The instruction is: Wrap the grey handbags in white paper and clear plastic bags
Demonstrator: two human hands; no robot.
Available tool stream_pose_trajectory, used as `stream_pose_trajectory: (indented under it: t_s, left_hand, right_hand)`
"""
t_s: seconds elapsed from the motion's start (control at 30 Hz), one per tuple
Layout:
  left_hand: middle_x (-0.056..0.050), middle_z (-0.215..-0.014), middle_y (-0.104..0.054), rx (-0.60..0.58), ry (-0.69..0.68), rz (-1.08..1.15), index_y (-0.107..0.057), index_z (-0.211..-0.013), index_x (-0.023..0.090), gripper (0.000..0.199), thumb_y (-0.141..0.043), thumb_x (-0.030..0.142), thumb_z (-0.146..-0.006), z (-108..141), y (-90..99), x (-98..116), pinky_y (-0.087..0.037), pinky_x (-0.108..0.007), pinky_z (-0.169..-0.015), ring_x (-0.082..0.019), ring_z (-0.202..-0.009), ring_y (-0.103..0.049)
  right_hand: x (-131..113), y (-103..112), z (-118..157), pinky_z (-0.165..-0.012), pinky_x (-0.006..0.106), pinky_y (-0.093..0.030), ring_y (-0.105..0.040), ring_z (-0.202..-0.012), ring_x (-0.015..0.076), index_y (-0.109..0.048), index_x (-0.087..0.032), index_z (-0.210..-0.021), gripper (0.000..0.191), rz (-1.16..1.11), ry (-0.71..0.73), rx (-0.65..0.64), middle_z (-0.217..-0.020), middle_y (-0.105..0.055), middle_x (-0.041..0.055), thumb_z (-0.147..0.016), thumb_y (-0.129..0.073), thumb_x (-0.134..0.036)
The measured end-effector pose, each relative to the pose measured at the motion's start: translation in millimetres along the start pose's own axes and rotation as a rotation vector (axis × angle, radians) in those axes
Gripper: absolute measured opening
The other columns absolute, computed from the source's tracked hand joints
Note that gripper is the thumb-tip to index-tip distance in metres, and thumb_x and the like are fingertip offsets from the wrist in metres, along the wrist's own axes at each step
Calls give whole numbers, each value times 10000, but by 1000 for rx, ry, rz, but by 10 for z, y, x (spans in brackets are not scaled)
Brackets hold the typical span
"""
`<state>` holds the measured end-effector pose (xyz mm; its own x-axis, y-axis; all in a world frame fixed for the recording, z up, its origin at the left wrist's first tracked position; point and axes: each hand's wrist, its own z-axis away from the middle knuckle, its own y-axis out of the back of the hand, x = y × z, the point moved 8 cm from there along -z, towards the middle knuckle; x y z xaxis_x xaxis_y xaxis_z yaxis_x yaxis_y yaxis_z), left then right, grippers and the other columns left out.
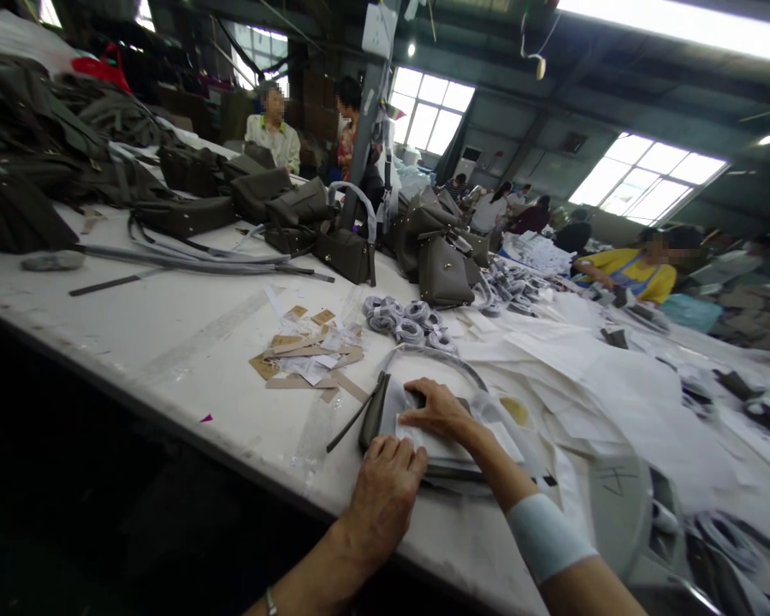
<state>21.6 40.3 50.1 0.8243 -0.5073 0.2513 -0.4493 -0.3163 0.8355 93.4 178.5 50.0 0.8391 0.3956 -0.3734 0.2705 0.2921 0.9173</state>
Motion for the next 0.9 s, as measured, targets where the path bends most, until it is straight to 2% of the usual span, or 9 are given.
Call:
stream_pose_trajectory:
  t_s: [0.27, 0.4, 0.53, 0.6, 0.67, 0.73, 0.77, 0.8, 0.9]
  left_hand:
    - [-38, -926, -586, -65, -119, 157, -537, -1109, 199, 226, -524, 158, -886, 336, 209, 29, -422, -375, -842, -210, -872, -523]
    - [-28, -897, -604, -109, -199, 106, -547, -1024, 198, 232, -646, 323, -855, 380, 195, 77, -441, -338, -757, -203, -837, -553]
    - [-8, -849, -634, -80, -289, 181, -570, -993, 212, 283, -645, 457, -873, 305, 271, 72, -462, -275, -697, -166, -771, -598]
    - [-12, -927, -658, -88, -230, 343, -573, -1084, 224, 246, -617, 392, -909, 202, 390, -108, -486, -230, -740, -139, -823, -627]
    - [-33, -999, -664, -100, -56, 392, -584, -1121, 214, 192, -574, 269, -937, 70, 485, -466, -500, -214, -816, -135, -915, -639]
    - [-33, -942, -674, -119, 119, 155, -626, -1038, 192, 164, -494, 143, -954, -48, 524, -893, -512, -242, -831, -142, -896, -650]
    - [-45, -943, -680, -194, 165, -25, -639, -1018, 179, 190, -471, 118, -955, -97, 477, -1077, -520, -276, -832, -161, -896, -654]
    - [-61, -961, -684, -278, 189, -180, -644, -1018, 164, 218, -452, 88, -949, -142, 409, -1236, -529, -308, -825, -181, -905, -659]
    - [-128, -991, -691, -380, 169, -301, -648, -1040, 91, 249, -472, 5, -885, -304, 212, -1474, -539, -392, -808, -251, -923, -667]
  right_hand:
    - [-14, -154, 439, -941, 427, -426, -599, -1083, 292, -556, -216, -1311, 584, -41, -40, -65, -1206, -652, 102, -848, -593, -570]
    - [-87, -296, 627, -983, 511, -400, -560, -1149, 353, -473, -156, -1407, 686, 74, -26, 55, -1256, -626, 159, -837, -624, -508]
    - [-94, -463, 710, -961, 488, -440, -587, -1102, 325, -465, -181, -1422, 718, 65, 51, 140, -1233, -641, 140, -786, -691, -426]
    - [-85, -509, 748, -964, 474, -448, -589, -1101, 315, -473, -205, -1421, 744, 19, 95, 126, -1236, -642, 128, -764, -715, -457]
    - [-85, -528, 794, -997, 472, -430, -573, -1135, 319, -470, -213, -1429, 812, -27, 112, 78, -1261, -630, 128, -729, -742, -521]
    - [-100, -526, 840, -1033, 476, -400, -548, -1175, 330, -461, -200, -1439, 882, -65, 103, 24, -1295, -609, 139, -701, -747, -588]
    - [-112, -519, 857, -1048, 478, -385, -536, -1192, 335, -459, -190, -1443, 904, -79, 93, 1, -1312, -598, 146, -696, -741, -613]
    - [-124, -509, 868, -1060, 480, -373, -525, -1207, 340, -457, -181, -1446, 914, -91, 82, -16, -1328, -587, 154, -698, -731, -630]
    - [-156, -478, 874, -1080, 483, -349, -507, -1232, 354, -464, -171, -1444, 922, -110, 60, -38, -1358, -567, 167, -696, -724, -644]
